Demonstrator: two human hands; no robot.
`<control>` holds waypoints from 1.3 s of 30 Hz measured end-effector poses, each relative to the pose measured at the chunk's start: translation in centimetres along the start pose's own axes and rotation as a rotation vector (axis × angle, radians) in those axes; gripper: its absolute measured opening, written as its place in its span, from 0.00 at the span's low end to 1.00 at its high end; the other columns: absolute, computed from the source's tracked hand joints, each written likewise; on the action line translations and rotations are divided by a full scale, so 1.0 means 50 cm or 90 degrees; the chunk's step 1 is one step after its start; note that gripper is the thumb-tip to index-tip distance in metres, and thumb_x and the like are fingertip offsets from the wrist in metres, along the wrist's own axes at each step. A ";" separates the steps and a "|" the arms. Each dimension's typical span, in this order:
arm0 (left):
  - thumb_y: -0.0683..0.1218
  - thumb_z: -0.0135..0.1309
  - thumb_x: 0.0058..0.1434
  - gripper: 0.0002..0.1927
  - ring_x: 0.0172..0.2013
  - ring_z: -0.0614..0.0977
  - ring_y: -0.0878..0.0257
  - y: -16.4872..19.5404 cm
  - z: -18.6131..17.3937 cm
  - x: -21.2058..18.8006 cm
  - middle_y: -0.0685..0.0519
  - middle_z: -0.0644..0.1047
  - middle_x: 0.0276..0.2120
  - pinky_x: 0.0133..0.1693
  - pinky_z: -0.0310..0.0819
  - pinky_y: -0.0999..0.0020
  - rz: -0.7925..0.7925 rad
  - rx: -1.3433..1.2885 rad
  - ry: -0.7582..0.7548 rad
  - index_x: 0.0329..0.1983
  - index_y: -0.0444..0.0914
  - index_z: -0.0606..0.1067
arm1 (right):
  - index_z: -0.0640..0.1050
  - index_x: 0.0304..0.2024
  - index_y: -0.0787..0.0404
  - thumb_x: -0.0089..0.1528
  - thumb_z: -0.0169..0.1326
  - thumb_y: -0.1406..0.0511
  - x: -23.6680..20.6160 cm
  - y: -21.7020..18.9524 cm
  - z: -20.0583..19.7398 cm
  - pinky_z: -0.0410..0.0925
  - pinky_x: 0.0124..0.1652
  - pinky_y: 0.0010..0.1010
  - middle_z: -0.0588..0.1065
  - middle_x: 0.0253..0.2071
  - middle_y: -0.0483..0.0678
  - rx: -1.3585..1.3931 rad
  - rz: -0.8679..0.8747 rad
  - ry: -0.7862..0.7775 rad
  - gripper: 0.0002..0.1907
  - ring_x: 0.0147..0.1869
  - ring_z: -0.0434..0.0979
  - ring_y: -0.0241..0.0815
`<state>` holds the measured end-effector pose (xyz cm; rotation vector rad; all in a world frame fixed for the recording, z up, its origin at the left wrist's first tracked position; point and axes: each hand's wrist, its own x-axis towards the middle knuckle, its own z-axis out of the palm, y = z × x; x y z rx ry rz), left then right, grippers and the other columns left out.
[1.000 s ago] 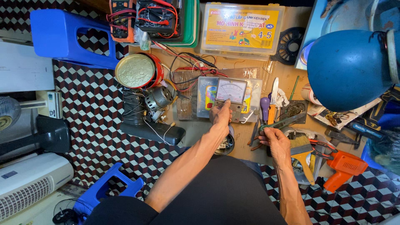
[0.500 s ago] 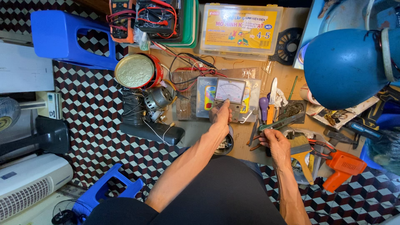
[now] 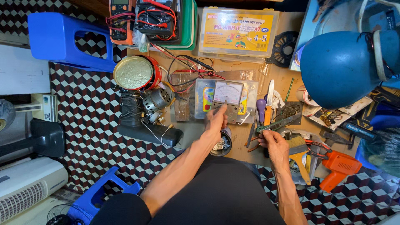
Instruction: The person uses a utility knife to scrape and clean the surface of a square analog meter movement. They then handle a small copper-wound coil, inspecting it and comparing it to the meter movement.
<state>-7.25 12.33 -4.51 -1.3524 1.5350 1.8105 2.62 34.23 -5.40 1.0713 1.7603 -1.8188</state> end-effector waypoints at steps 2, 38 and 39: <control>0.56 0.56 0.67 0.18 0.20 0.74 0.63 0.009 -0.040 0.001 0.53 0.75 0.21 0.23 0.68 0.67 0.126 0.067 0.038 0.38 0.36 0.75 | 0.78 0.43 0.76 0.69 0.53 0.61 0.002 -0.012 0.015 0.74 0.43 0.28 0.81 0.39 0.52 0.027 -0.024 -0.010 0.19 0.41 0.81 0.41; 0.53 0.54 0.66 0.21 0.41 0.83 0.60 0.050 -0.143 0.096 0.47 0.82 0.41 0.44 0.76 0.66 0.404 0.315 -0.113 0.55 0.34 0.77 | 0.71 0.62 0.65 0.66 0.48 0.70 0.011 -0.162 0.294 0.72 0.43 0.38 0.77 0.52 0.58 -0.293 -0.460 0.094 0.20 0.44 0.80 0.50; 0.53 0.55 0.65 0.22 0.41 0.83 0.60 0.048 -0.136 0.098 0.46 0.83 0.41 0.44 0.76 0.66 0.397 0.308 -0.117 0.55 0.34 0.77 | 0.73 0.60 0.65 0.65 0.48 0.69 0.004 -0.160 0.282 0.72 0.40 0.37 0.78 0.50 0.55 -0.258 -0.407 0.104 0.19 0.40 0.79 0.47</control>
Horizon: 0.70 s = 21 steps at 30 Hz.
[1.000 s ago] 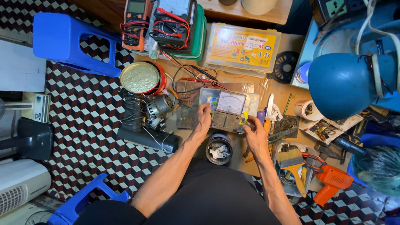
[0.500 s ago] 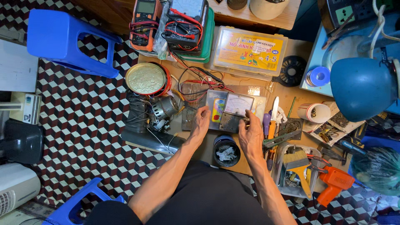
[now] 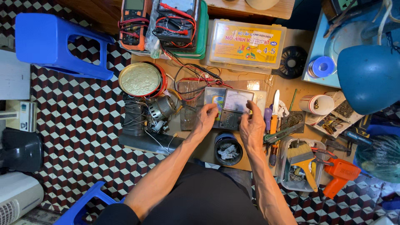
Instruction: The person uses a utility knife to scrape and clean the surface of a square analog meter movement. They then handle a small copper-wound coil, inspecting it and comparing it to the meter movement.
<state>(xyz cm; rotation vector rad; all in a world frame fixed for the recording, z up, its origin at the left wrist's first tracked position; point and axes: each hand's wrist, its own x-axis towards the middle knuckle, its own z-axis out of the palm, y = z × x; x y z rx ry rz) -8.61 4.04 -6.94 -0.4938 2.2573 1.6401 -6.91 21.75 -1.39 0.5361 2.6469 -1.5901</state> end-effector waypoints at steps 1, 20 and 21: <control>0.53 0.55 0.65 0.23 0.41 0.83 0.59 0.003 0.010 0.008 0.46 0.83 0.40 0.44 0.77 0.66 -0.002 -0.010 -0.004 0.56 0.33 0.77 | 0.74 0.58 0.65 0.65 0.48 0.68 -0.003 0.003 -0.010 0.72 0.37 0.35 0.78 0.48 0.53 0.027 0.054 0.011 0.18 0.36 0.79 0.45; 0.58 0.71 0.45 0.44 0.44 0.82 0.58 0.027 0.072 0.015 0.46 0.80 0.45 0.45 0.77 0.65 -0.062 0.033 -0.008 0.60 0.31 0.70 | 0.80 0.38 0.66 0.61 0.58 0.58 0.009 0.040 -0.027 0.70 0.36 0.32 0.80 0.30 0.50 -0.022 0.213 -0.073 0.16 0.34 0.77 0.38; 0.57 0.71 0.46 0.43 0.44 0.82 0.58 0.026 0.075 0.015 0.46 0.80 0.45 0.45 0.77 0.65 -0.061 0.024 0.000 0.60 0.30 0.70 | 0.80 0.38 0.66 0.61 0.59 0.58 0.009 0.042 -0.026 0.70 0.37 0.32 0.80 0.30 0.50 -0.023 0.212 -0.074 0.16 0.34 0.77 0.39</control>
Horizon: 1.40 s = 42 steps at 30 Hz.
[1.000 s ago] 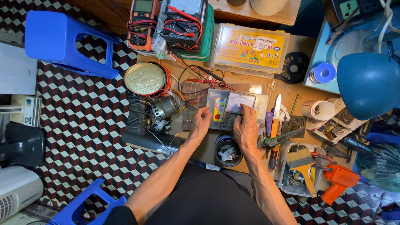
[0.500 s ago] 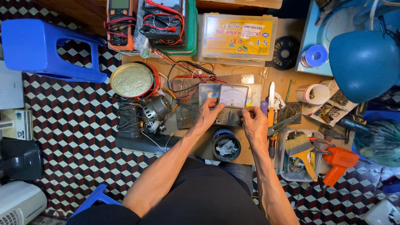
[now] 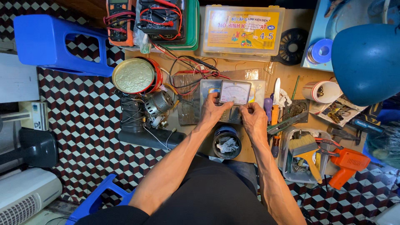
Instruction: The person uses a utility knife to scrape and clean the surface of a square analog meter movement. They then handle a small copper-wound coil, inspecting it and comparing it to the meter movement.
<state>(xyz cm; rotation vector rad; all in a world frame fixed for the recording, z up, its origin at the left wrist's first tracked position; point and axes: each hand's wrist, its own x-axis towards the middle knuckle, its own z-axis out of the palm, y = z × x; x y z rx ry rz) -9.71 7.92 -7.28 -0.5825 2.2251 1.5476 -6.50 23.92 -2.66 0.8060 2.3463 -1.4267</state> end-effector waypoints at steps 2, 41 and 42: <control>0.56 0.71 0.46 0.42 0.43 0.81 0.59 -0.002 0.005 -0.002 0.46 0.79 0.43 0.44 0.77 0.66 -0.001 -0.020 0.014 0.59 0.30 0.70 | 0.80 0.38 0.66 0.61 0.59 0.58 0.001 0.004 0.001 0.70 0.37 0.32 0.80 0.30 0.50 -0.002 -0.002 -0.006 0.15 0.34 0.77 0.39; 0.51 0.69 0.44 0.44 0.50 0.79 0.53 0.001 0.023 0.004 0.41 0.75 0.52 0.50 0.76 0.62 -0.092 0.009 0.061 0.62 0.30 0.67 | 0.80 0.42 0.66 0.64 0.56 0.58 -0.003 -0.034 -0.011 0.69 0.37 0.31 0.79 0.32 0.49 0.022 0.073 -0.083 0.16 0.34 0.76 0.38; 0.51 0.68 0.44 0.44 0.50 0.79 0.53 0.001 0.023 0.004 0.41 0.75 0.51 0.49 0.77 0.62 -0.097 0.005 0.059 0.62 0.30 0.67 | 0.80 0.42 0.66 0.64 0.56 0.58 -0.003 -0.035 -0.012 0.69 0.37 0.32 0.79 0.31 0.49 0.020 0.073 -0.084 0.16 0.34 0.76 0.38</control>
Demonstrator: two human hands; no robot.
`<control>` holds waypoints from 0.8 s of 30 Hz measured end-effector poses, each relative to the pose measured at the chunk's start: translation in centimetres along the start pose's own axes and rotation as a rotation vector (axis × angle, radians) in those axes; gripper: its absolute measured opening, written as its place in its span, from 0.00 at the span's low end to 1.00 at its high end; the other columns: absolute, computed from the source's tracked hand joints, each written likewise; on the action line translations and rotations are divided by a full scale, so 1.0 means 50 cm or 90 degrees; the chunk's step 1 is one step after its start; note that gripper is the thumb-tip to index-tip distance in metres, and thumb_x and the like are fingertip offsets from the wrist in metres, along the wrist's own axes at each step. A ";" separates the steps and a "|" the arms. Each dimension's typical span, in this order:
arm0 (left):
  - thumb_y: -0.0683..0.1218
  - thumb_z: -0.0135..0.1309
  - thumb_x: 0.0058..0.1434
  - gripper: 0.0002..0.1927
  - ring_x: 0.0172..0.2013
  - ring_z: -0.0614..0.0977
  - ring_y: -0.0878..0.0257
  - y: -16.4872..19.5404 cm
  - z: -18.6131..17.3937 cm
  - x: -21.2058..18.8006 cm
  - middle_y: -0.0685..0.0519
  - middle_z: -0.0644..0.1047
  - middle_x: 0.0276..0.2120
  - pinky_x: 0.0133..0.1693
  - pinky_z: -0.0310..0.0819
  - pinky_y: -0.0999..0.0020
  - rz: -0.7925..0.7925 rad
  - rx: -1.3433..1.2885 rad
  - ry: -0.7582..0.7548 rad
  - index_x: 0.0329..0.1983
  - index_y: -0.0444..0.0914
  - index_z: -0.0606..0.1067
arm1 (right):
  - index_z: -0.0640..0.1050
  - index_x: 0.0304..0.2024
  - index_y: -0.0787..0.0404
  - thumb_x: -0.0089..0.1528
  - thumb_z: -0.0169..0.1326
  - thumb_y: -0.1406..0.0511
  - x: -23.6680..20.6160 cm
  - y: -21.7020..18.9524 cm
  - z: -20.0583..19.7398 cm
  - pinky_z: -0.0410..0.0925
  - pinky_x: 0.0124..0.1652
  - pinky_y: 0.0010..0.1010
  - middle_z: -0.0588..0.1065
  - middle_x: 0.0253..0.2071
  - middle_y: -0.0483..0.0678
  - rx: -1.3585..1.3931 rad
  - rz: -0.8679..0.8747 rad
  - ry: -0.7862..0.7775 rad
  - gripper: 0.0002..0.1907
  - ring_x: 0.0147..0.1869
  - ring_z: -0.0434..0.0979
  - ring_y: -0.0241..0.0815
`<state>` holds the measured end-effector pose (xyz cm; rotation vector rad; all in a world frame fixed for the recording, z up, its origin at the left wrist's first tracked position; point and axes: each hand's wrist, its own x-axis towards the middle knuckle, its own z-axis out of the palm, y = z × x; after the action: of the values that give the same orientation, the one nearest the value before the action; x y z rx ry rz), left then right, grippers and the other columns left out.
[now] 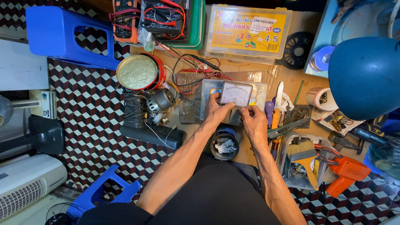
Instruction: The person uses a utility knife to scrape and clean the surface of a square analog meter movement. They then handle a small copper-wound coil, inspecting it and comparing it to the meter movement.
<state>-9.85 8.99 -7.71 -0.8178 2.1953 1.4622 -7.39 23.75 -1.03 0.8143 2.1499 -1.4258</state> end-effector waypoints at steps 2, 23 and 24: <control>0.52 0.68 0.43 0.44 0.49 0.80 0.53 0.000 0.000 0.001 0.41 0.77 0.50 0.48 0.77 0.62 -0.012 -0.007 -0.005 0.62 0.30 0.67 | 0.80 0.42 0.66 0.64 0.56 0.58 -0.001 -0.003 -0.002 0.69 0.37 0.32 0.79 0.31 0.49 -0.007 0.007 -0.001 0.16 0.34 0.76 0.38; 0.58 0.70 0.45 0.40 0.41 0.83 0.57 -0.010 -0.013 -0.002 0.45 0.81 0.42 0.43 0.78 0.64 0.092 -0.004 -0.002 0.56 0.30 0.72 | 0.80 0.40 0.67 0.64 0.55 0.58 0.001 0.005 0.004 0.69 0.38 0.30 0.79 0.32 0.47 0.016 -0.015 0.001 0.16 0.35 0.76 0.36; 0.58 0.70 0.45 0.41 0.42 0.83 0.56 -0.010 -0.013 -0.001 0.45 0.81 0.42 0.43 0.78 0.64 0.092 0.016 0.002 0.56 0.30 0.72 | 0.80 0.40 0.67 0.64 0.55 0.58 0.002 0.006 0.004 0.69 0.38 0.30 0.79 0.32 0.48 0.019 -0.016 0.000 0.16 0.35 0.76 0.36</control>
<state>-9.46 8.28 -7.77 -0.6652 2.3134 1.4970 -7.24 23.66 -1.37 0.8008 2.1512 -1.4741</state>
